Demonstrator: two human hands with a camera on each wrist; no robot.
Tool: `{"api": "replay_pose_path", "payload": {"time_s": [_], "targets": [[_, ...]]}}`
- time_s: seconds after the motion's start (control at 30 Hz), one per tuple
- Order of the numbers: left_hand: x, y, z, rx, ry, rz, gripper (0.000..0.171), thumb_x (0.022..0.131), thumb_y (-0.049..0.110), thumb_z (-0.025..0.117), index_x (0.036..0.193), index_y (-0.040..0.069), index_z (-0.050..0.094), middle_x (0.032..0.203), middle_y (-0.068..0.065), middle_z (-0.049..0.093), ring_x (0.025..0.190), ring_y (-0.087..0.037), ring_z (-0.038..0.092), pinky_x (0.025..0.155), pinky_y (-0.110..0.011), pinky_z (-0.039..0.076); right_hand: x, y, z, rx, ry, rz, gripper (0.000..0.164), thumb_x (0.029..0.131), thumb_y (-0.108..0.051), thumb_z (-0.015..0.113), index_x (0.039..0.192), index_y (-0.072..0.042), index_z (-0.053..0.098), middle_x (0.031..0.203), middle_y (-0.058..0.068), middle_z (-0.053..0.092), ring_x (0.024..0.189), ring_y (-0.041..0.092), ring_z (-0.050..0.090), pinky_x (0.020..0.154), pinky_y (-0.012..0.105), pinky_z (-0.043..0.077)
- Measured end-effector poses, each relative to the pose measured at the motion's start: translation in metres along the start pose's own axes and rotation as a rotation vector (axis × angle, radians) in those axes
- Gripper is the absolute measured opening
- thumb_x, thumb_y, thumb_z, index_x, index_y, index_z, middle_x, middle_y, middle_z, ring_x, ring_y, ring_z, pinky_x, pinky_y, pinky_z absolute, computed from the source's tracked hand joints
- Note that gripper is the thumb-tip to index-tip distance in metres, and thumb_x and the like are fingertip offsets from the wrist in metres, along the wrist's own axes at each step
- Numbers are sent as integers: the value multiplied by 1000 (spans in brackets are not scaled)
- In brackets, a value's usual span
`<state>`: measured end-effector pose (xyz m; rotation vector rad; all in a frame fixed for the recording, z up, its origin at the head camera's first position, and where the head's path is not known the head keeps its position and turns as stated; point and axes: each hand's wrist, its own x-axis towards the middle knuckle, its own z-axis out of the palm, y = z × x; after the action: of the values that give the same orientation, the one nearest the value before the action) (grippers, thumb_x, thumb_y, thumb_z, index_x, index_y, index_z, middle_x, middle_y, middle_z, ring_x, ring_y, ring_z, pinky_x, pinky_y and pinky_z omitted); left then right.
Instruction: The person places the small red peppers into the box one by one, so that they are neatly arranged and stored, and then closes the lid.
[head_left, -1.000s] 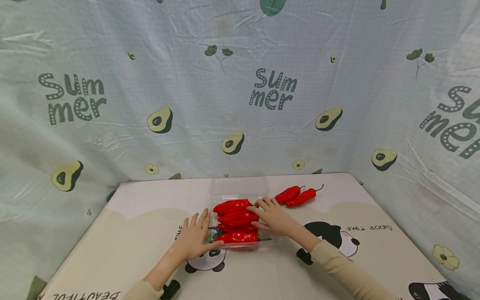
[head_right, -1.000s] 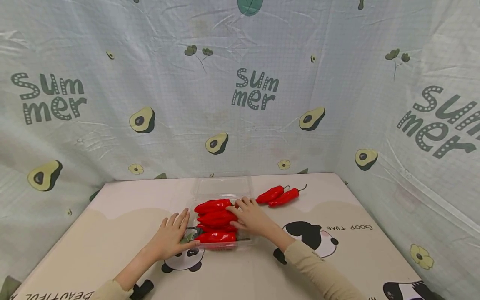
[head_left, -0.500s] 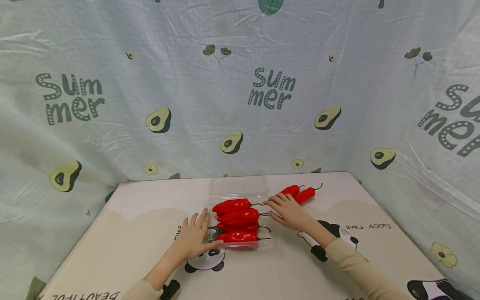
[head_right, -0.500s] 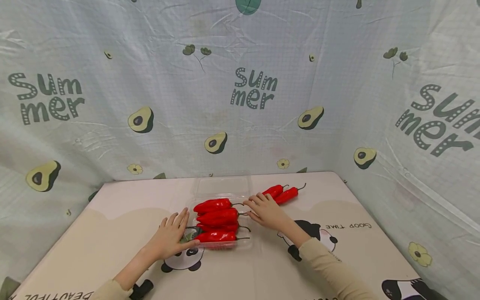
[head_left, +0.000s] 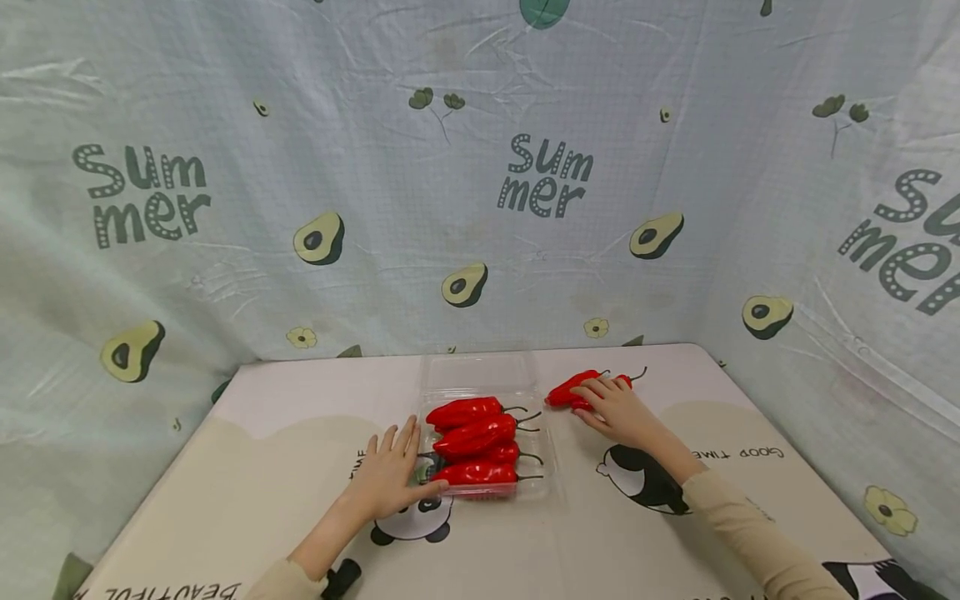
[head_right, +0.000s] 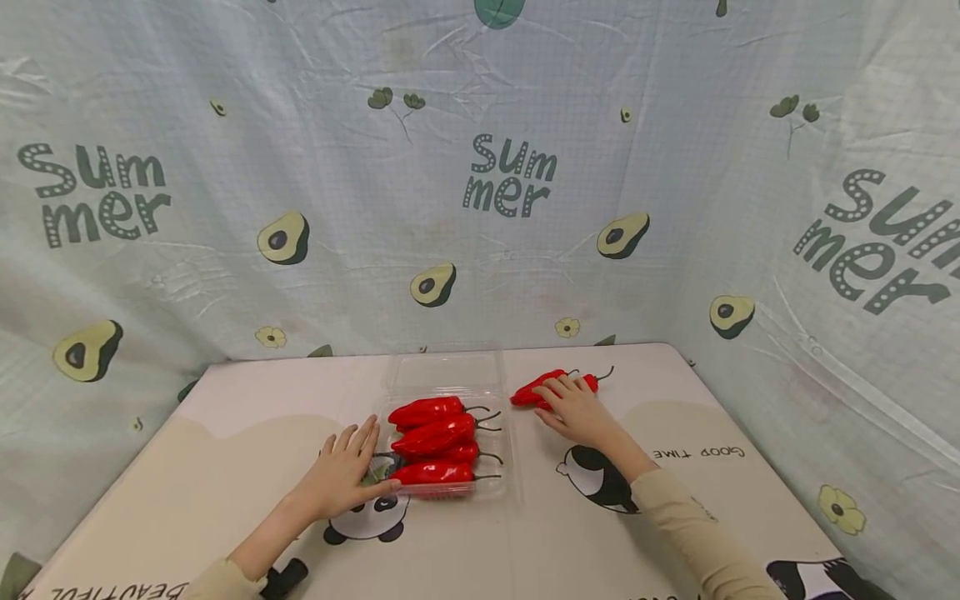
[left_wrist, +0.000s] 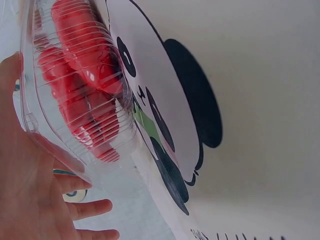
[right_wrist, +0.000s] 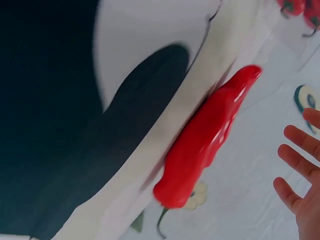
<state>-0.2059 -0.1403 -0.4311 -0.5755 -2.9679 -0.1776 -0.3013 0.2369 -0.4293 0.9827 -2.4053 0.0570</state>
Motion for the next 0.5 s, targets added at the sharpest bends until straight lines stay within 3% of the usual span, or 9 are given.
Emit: {"api": "replay_pose_path", "payload": {"time_s": [0.5], "targets": [[0,0,1,-7,-1,-1,95,76,68,44,136,-4,31,144,-19,29,125,-41,33,97,-61,26,-10,35,8,-100,-83,121,41,78,-26,66,111,-3,57,109,14,59,100,30,52,78,49,43]]}}
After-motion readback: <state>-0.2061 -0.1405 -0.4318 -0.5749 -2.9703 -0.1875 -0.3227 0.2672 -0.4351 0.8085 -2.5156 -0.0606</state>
